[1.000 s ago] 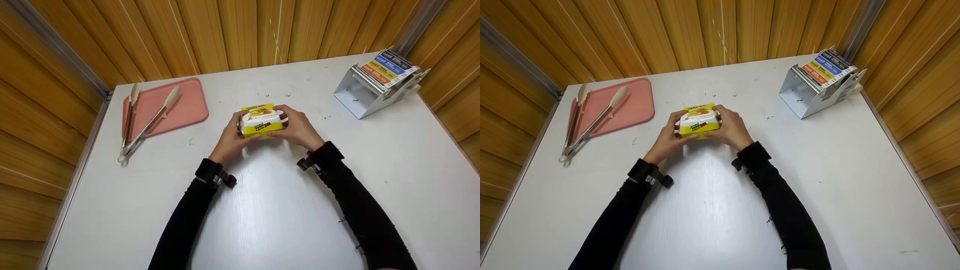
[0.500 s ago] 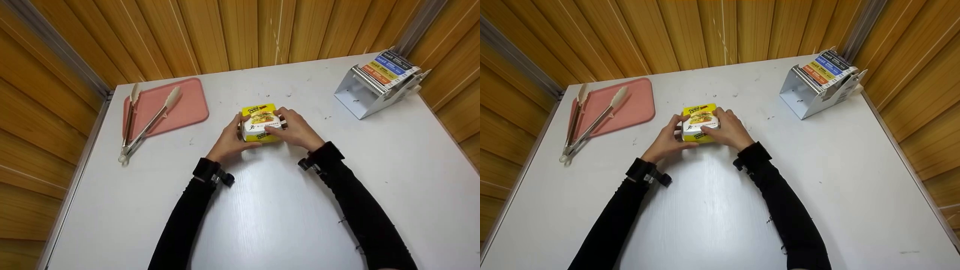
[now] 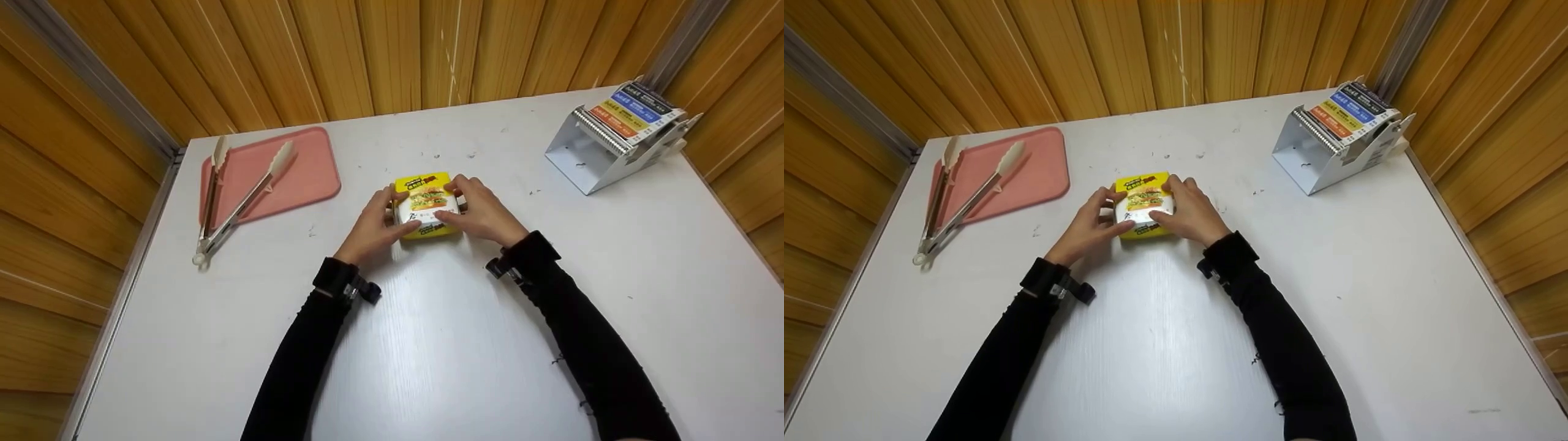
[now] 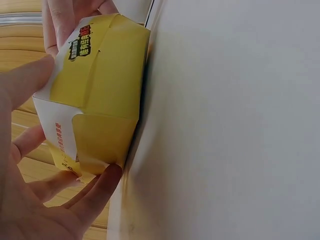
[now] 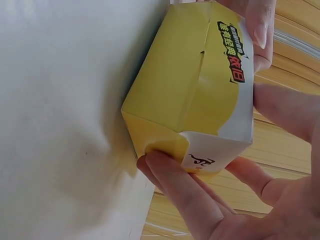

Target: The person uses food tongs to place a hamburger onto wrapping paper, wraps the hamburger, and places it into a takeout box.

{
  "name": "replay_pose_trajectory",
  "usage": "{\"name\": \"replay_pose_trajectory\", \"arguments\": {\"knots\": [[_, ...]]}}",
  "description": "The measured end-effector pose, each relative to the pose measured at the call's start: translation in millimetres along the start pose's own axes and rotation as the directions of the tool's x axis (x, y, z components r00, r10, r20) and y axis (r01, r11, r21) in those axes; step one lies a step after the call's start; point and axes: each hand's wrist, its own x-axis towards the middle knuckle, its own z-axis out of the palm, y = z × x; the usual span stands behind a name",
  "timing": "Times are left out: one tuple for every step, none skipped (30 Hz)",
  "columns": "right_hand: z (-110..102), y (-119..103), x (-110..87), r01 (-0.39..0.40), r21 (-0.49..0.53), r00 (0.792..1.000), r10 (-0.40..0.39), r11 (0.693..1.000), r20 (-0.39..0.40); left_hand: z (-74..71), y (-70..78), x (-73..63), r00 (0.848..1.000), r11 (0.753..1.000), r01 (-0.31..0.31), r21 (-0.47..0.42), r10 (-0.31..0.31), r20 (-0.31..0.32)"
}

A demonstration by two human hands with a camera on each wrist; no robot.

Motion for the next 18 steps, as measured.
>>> {"name": "replay_pose_trajectory", "arguments": {"knots": [[-0.2,-0.2,0.1,-0.001,0.004,1.0,0.001,1.0,0.002,-0.2,0.0,0.4,1.0,1.0,-0.009,0.008,0.009,0.0],[-0.5,-0.3,0.3,-0.001,0.009,1.0,0.001,1.0,0.004,-0.4,-0.2,0.9,1.0,1.0,-0.018,0.019,0.018,0.001],[-0.7,-0.4,0.4,-0.003,0.011,1.0,0.003,1.0,0.006,-0.7,-0.4,1.3,1.0,0.999,-0.022,0.028,0.022,0.002],[-0.7,-0.4,0.7,-0.004,0.01,1.0,0.004,1.0,0.008,-0.9,-0.4,1.4,1.0,0.999,-0.024,0.039,0.024,0.004],[-0.7,-0.4,0.8,-0.006,0.008,1.0,0.006,1.0,0.01,-1.3,-0.6,1.5,1.0,0.999,-0.025,0.046,0.025,0.006],[-0.6,-0.2,1.2,-0.007,0.004,1.0,0.007,1.0,0.012,-1.6,-0.7,1.6,1.0,0.998,-0.024,0.052,0.024,0.007],[-0.6,0.1,1.6,-0.007,-0.004,1.0,0.008,1.0,0.014,-1.9,-0.9,1.6,1.0,0.998,-0.023,0.059,0.022,0.009],[-0.7,0.3,1.7,-0.008,-0.012,1.0,0.008,1.0,0.015,-2.2,-1.2,1.5,1.0,0.998,-0.02,0.065,0.02,0.01],[-0.7,0.5,1.8,-0.006,-0.022,1.0,0.006,1.0,0.018,-2.5,-1.3,1.4,1.0,0.997,-0.018,0.069,0.017,0.012],[-0.9,0.5,1.8,-0.005,-0.032,1.0,0.006,0.999,0.02,-2.8,-1.4,1.3,1.0,0.997,-0.016,0.074,0.015,0.013],[-1.3,0.6,1.6,-0.006,-0.041,1.0,0.007,0.999,0.022,-3.0,-1.5,1.3,1.0,0.997,-0.015,0.075,0.014,0.014],[-1.7,0.7,1.5,-0.007,-0.048,1.0,0.008,0.999,0.025,-3.3,-1.4,1.0,1.0,0.997,-0.012,0.074,0.011,0.014],[-2.1,0.9,1.2,-0.007,-0.052,1.0,0.009,0.999,0.027,-3.5,-1.3,0.7,1.0,0.997,-0.01,0.074,0.009,0.015],[-2.6,1.0,0.9,-0.007,-0.055,1.0,0.009,0.998,0.03,-3.7,-1.2,0.5,1.0,0.997,-0.011,0.072,0.009,0.016],[-3.1,1.2,1.0,-0.008,-0.057,0.999,0.01,0.998,0.033,-3.9,-1.2,0.3,1.0,0.998,-0.012,0.069,0.01,0.017],[-3.6,1.6,0.9,-0.012,-0.056,0.999,0.014,0.998,0.035,-4.1,-1.1,0.2,1.0,0.998,-0.014,0.066,0.013,0.018],[-4.2,1.7,0.9,-0.014,-0.057,0.999,0.017,0.998,0.037,-4.2,-1.1,0.1,1.0,0.998,-0.016,0.061,0.015,0.02],[-4.8,1.8,1.0,-0.017,-0.058,0.999,0.019,0.998,0.039,-4.3,-1.2,0.1,1.0,0.998,-0.018,0.057,0.017,0.021]]}}
